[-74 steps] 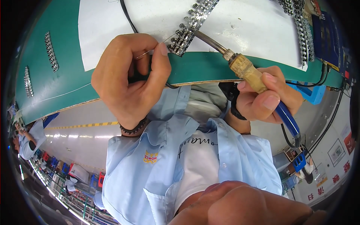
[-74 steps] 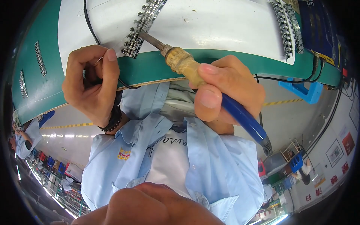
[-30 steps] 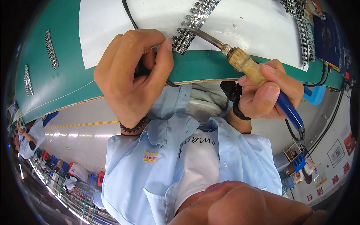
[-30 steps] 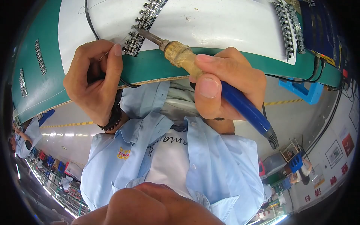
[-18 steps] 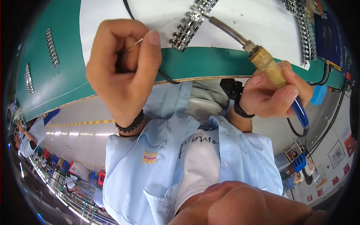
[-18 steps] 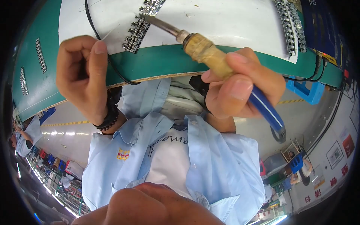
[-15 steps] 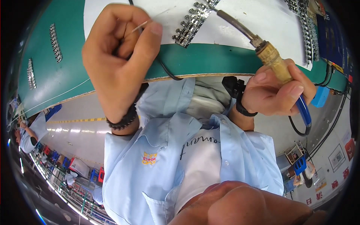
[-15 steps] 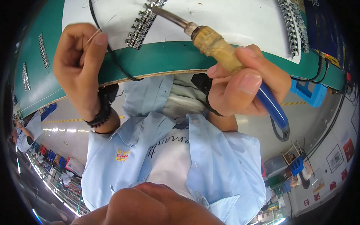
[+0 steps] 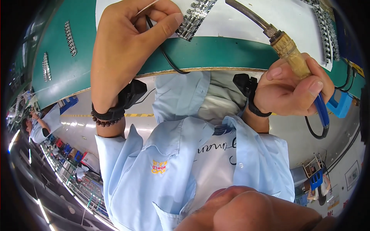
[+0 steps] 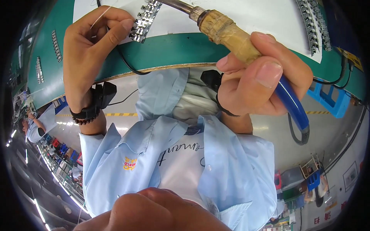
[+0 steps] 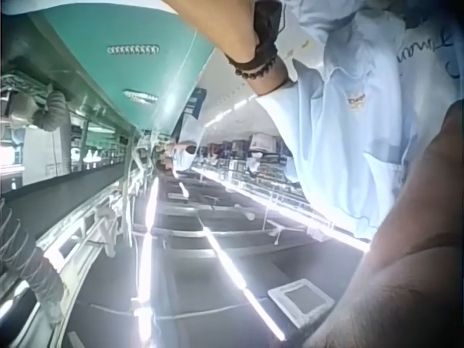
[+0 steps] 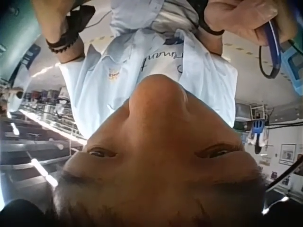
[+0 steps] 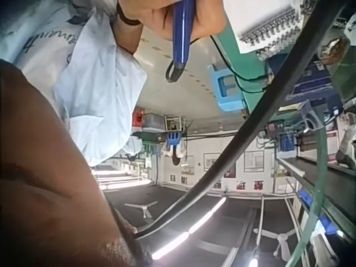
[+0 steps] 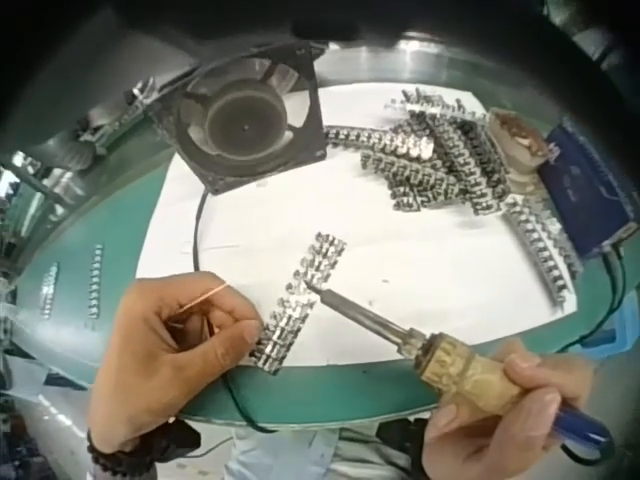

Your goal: The person picks up a strip of circuit boards and places it on the table. They then hold a wire and a soldering iron to the circuit boards, applying solder to various points.

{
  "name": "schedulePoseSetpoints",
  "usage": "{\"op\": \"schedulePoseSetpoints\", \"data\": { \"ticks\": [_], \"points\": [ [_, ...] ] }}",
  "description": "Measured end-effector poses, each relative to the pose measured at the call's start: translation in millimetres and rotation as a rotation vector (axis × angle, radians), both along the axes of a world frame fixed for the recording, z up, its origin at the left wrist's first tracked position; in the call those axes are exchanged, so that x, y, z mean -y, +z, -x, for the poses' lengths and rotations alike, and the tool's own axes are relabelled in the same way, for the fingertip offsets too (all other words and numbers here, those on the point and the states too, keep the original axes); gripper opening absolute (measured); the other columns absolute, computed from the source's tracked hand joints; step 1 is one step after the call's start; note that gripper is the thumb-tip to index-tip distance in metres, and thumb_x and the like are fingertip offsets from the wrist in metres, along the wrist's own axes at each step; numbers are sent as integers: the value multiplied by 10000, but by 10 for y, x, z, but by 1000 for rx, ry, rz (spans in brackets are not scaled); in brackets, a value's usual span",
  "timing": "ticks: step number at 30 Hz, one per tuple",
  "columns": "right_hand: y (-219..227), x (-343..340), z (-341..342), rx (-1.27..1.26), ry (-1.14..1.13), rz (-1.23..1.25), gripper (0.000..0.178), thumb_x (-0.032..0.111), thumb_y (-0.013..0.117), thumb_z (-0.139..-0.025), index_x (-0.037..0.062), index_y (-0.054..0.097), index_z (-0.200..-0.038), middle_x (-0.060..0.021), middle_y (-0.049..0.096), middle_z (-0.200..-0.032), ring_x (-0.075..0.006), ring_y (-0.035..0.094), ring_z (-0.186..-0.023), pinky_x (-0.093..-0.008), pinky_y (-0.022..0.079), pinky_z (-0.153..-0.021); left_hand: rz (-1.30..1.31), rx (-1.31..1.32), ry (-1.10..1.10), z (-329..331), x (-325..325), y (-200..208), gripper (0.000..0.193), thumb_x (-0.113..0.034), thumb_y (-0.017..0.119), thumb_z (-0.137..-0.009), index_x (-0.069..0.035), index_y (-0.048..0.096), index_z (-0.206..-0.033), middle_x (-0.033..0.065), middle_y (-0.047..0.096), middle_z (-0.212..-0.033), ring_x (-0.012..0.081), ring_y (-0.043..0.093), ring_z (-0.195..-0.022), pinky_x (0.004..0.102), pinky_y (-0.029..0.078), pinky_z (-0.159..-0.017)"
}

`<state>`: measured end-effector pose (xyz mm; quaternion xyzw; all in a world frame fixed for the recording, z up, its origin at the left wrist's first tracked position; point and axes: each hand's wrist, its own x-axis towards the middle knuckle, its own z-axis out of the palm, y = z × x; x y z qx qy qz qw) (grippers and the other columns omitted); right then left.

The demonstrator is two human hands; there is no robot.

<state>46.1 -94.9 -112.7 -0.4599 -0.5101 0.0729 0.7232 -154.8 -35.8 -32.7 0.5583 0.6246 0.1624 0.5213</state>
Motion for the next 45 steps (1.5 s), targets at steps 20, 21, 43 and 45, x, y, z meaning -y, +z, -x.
{"op": "schedulePoseSetpoints", "data": {
  "ticks": [20,21,43,45],
  "points": [
    [-45,125,-82,-86,63,-86,314,193,474,-916,-120,483,-940,-176,588,-648,-148,517,-354,-232,438,-378,163,-153,-338,-68,-343,168,106,-74,706,-834,17,664,-797,-9,625,-663,19,491,-559,172,376,-515],
    [-31,126,-91,-84,91,-95,312,189,470,-917,-122,481,-942,-171,581,-631,-148,511,-351,-235,437,-376,175,-132,-350,-60,-346,189,104,-74,705,-833,15,665,-796,-2,635,-670,22,500,-559,172,381,-518],
    [88,54,-67,-101,102,-122,329,191,469,-925,-138,481,-937,-153,516,-504,-159,474,-328,-242,417,-339,104,152,-474,47,-430,23,72,-61,693,-797,-3,656,-775,-20,616,-638,9,492,-517,150,356,-462],
    [92,51,-47,-102,101,-116,329,192,470,-926,-136,483,-936,-153,515,-501,-158,473,-327,-242,417,-339,-139,976,-683,136,-459,-255,80,-58,695,-802,6,653,-778,-21,612,-639,11,494,-535,154,362,-479]
  ]
}}
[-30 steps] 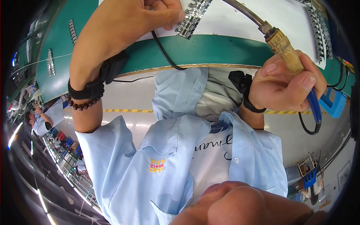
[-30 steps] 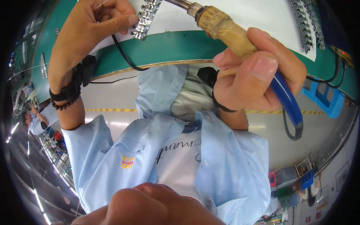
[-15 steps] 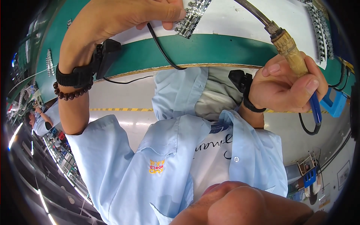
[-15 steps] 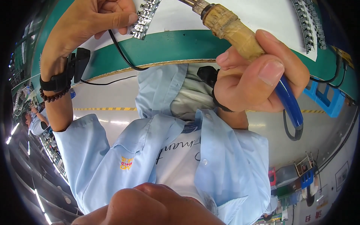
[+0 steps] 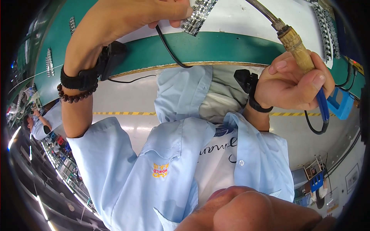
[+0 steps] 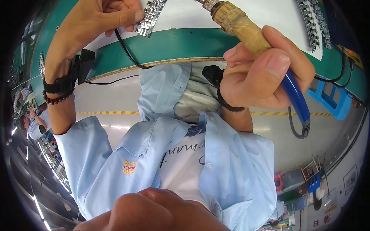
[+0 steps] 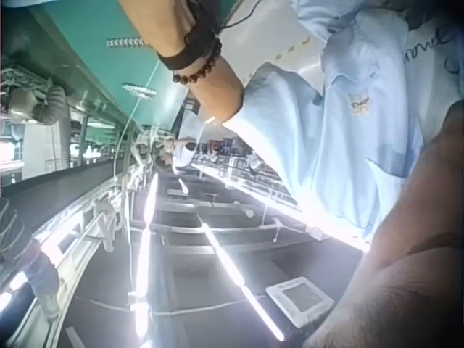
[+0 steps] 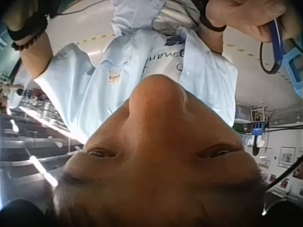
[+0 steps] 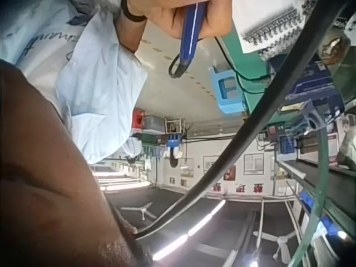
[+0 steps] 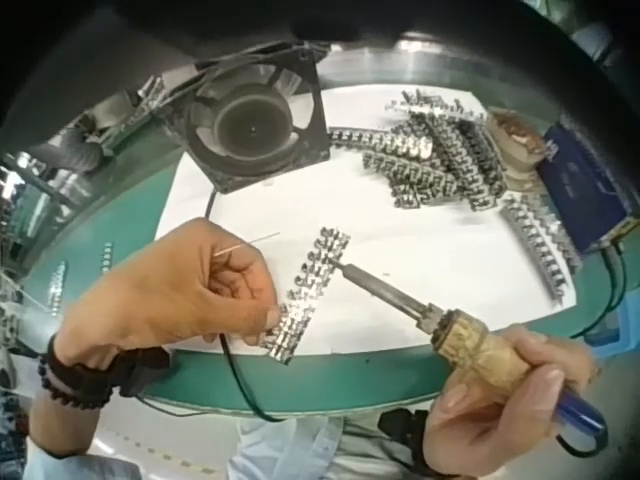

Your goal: The person picks up a strip of circuit boards and places it on the table. They then hold a wire and a soldering iron to the circuit boards, applying solder to various points.

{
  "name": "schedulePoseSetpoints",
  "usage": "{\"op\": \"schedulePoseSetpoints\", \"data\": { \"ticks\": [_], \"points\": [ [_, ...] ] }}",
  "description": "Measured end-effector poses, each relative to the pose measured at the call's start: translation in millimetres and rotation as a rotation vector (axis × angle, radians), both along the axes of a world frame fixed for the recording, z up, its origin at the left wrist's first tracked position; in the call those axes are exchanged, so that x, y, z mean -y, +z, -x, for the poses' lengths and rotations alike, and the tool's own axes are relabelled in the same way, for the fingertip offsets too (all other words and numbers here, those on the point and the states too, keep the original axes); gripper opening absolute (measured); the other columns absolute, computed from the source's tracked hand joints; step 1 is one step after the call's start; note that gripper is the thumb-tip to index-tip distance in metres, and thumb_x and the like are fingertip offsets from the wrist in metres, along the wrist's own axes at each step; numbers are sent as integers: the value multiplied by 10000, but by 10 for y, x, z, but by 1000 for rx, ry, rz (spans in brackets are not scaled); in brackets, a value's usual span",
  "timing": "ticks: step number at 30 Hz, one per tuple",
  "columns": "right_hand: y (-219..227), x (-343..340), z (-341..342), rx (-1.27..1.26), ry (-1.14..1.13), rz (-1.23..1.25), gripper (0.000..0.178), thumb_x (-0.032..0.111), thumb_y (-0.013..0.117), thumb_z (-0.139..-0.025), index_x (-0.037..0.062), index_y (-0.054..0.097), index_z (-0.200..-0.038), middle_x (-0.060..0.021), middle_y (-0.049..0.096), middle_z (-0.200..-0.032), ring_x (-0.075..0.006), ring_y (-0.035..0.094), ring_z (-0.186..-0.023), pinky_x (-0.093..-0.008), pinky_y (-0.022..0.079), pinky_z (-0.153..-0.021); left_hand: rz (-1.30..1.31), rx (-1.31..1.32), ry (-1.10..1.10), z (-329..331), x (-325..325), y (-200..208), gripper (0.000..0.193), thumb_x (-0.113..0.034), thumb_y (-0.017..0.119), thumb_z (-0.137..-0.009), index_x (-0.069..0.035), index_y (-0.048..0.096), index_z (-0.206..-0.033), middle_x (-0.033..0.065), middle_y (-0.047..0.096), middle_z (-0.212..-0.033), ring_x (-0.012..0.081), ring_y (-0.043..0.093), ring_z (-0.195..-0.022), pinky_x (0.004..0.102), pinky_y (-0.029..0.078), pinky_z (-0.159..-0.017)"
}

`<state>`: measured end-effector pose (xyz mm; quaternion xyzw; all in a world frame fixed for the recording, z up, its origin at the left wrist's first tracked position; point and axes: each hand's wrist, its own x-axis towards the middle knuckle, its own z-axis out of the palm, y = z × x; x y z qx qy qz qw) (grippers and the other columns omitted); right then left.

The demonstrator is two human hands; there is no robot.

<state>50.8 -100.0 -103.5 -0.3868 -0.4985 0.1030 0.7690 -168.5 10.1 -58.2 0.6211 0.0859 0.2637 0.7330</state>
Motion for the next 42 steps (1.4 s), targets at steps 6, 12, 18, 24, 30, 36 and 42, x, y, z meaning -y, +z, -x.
{"op": "schedulePoseSetpoints", "data": {
  "ticks": [6,12,18,24,30,36,42],
  "points": [
    [-27,-54,-13,10,5,-19,321,188,470,-926,-133,481,-937,-149,508,-481,-157,472,-326,-242,417,-339,114,-1135,347,-130,169,484,79,-53,692,-819,6,653,-784,-34,592,-633,10,473,-546,159,356,-493],
    [14,-20,-36,40,-20,-30,320,183,467,-924,-136,475,-946,-144,502,-467,-160,476,-327,-245,421,-343,44,-1254,310,-193,199,599,75,-51,679,-831,1,652,-785,-50,562,-619,13,448,-538,167,345,-487],
    [7,-7,-45,45,22,-24,325,187,465,-924,-138,475,-950,-140,496,-453,-167,475,-324,-248,422,-346,39,-1281,282,-231,180,590,78,-45,666,-835,7,647,-780,-48,559,-618,11,441,-539,172,340,-485],
    [-2,-29,-54,41,-5,-2,322,188,466,-925,-132,485,-942,-136,495,-450,-164,479,-329,-244,422,-348,36,-1260,317,-228,218,607,103,-40,652,-843,8,619,-759,-51,535,-605,16,414,-529,187,317,-473],
    [7,-34,1,112,-90,61,334,231,394,-957,-83,508,-946,-128,499,-465,-152,406,-299,-240,354,-325,95,-1236,356,-170,322,592,115,-30,650,-842,9,599,-747,-52,513,-592,23,400,-524,197,303,-466],
    [-9,-3,-16,52,-7,26,310,192,478,-925,-117,496,-932,-147,539,-540,-147,497,-347,-232,430,-359,116,-1197,382,-159,345,566,129,-37,663,-844,11,596,-746,-52,504,-587,22,391,-514,204,294,-458],
    [-18,1,-2,51,-17,58,297,190,479,-921,-106,496,-939,-140,536,-544,-139,493,-350,-224,430,-367,2,-1216,517,-237,409,617,97,-58,679,-850,-10,614,-795,-32,493,-557,31,376,-495,214,283,-447]
  ]
}}
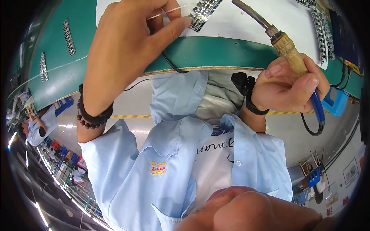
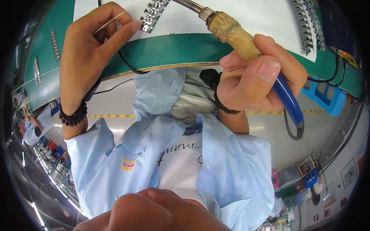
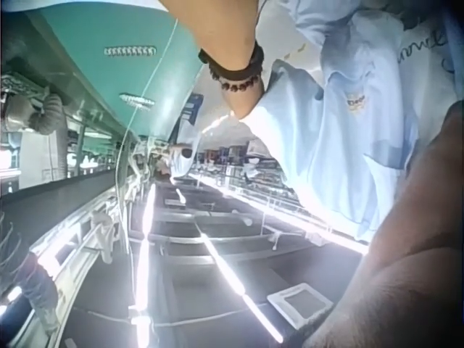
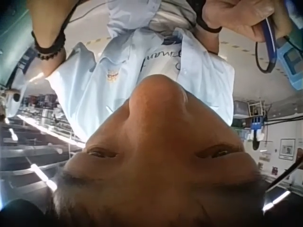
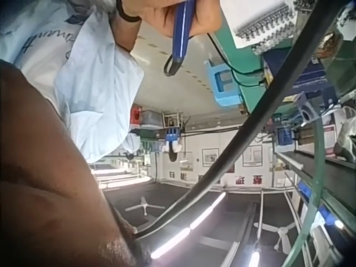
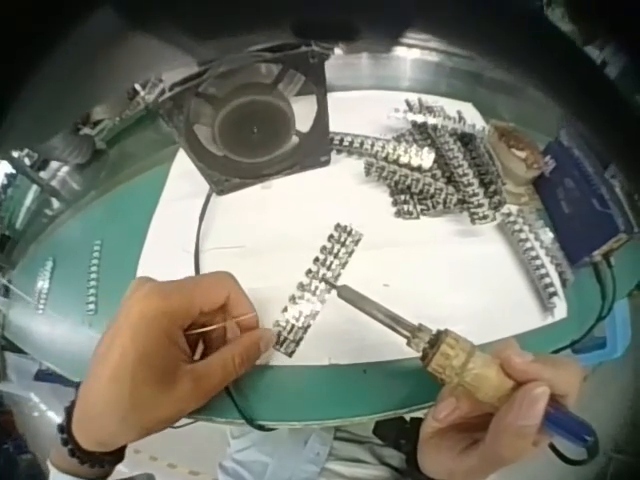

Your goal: The person picks up a strip of circuit boards and places it on the table. They then hold a wire and a soldering iron to the circuit boards, applying solder to various points.

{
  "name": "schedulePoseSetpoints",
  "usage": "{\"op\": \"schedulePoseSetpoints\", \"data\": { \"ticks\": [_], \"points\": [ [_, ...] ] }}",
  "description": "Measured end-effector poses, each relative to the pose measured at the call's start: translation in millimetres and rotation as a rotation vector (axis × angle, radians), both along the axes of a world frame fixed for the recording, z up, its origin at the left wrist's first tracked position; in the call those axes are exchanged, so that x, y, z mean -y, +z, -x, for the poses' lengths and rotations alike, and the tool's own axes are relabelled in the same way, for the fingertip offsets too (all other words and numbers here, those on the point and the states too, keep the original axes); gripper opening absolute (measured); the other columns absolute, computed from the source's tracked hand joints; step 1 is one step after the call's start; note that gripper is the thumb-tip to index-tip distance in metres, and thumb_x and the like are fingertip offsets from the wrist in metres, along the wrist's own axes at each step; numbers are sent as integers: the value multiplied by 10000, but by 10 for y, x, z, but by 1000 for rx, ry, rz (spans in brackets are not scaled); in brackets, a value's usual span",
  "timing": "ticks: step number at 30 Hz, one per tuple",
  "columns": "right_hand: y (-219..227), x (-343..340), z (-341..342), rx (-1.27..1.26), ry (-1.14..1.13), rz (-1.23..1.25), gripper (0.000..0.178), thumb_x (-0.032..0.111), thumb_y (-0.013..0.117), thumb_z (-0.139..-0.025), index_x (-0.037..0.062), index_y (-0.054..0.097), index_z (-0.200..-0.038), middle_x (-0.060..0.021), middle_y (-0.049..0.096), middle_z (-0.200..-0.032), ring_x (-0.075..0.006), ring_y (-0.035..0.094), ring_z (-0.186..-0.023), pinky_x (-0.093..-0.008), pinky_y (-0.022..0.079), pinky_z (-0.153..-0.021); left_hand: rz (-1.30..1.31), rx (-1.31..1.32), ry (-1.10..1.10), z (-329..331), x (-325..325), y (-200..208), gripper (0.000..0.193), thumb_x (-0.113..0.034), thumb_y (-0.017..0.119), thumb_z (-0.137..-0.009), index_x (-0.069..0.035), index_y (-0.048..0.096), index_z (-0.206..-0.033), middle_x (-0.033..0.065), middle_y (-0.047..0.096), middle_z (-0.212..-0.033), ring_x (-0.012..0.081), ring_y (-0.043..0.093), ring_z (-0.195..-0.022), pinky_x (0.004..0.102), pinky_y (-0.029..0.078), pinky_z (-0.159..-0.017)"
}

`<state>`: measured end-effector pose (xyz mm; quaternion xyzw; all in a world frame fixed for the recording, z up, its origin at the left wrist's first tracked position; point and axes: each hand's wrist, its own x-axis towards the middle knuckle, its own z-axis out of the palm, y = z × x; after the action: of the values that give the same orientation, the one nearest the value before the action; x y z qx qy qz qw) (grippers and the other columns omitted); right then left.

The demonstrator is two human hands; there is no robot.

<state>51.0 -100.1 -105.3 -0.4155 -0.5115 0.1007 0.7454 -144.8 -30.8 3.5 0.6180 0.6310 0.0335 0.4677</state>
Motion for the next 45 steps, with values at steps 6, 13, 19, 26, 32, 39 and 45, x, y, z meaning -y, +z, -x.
{"op": "schedulePoseSetpoints", "data": {
  "ticks": [6,13,19,26,32,39,45],
  "points": [
    [-1,48,-31,12,4,30,295,190,478,-918,-103,484,-951,-125,525,-528,-138,477,-345,-228,415,-372,-467,198,99,94,326,-217,85,-67,596,-892,-6,537,-894,-55,407,-680,28,316,-605,190,245,-540],
    [57,32,82,137,-115,83,335,252,397,-954,-71,481,-934,-69,437,-412,-134,373,-299,-230,328,-343,-872,482,436,268,553,-925,82,-2,629,-860,5,551,-835,-50,360,-576,36,260,-511,204,237,-479],
    [74,52,71,209,-102,92,328,269,389,-976,-51,458,-967,-59,437,-410,-125,386,-304,-211,315,-345,-922,372,295,184,546,-781,55,20,621,-866,10,575,-838,-42,414,-579,25,295,-508,198,234,-469],
    [94,114,51,452,-28,63,387,345,402,-1005,-39,449,-981,-61,462,-422,-126,456,-337,-211,344,-341,-700,578,501,148,523,-803,59,22,680,-814,-2,627,-806,-48,477,-578,0,344,-505,176,218,-458],
    [24,136,14,579,159,60,436,403,410,-995,-32,446,-997,-86,506,-465,-146,518,-375,-220,409,-346,-715,421,323,213,568,-884,81,32,699,-787,-3,627,-801,-32,494,-613,15,362,-524,182,240,-475],
    [165,75,6,644,173,125,431,384,432,-989,-47,456,-997,-103,522,-486,-168,556,-404,-224,434,-355,-742,352,279,153,465,-837,86,29,705,-803,22,620,-815,-20,523,-664,14,366,-554,168,253,-504],
    [127,150,86,395,174,206,407,390,676,-860,55,601,-1080,-101,593,-606,-188,517,-495,-277,378,-447,-735,321,258,161,415,-824,84,18,710,-804,9,627,-814,-32,527,-658,5,352,-529,164,238,-482]
  ]
}}
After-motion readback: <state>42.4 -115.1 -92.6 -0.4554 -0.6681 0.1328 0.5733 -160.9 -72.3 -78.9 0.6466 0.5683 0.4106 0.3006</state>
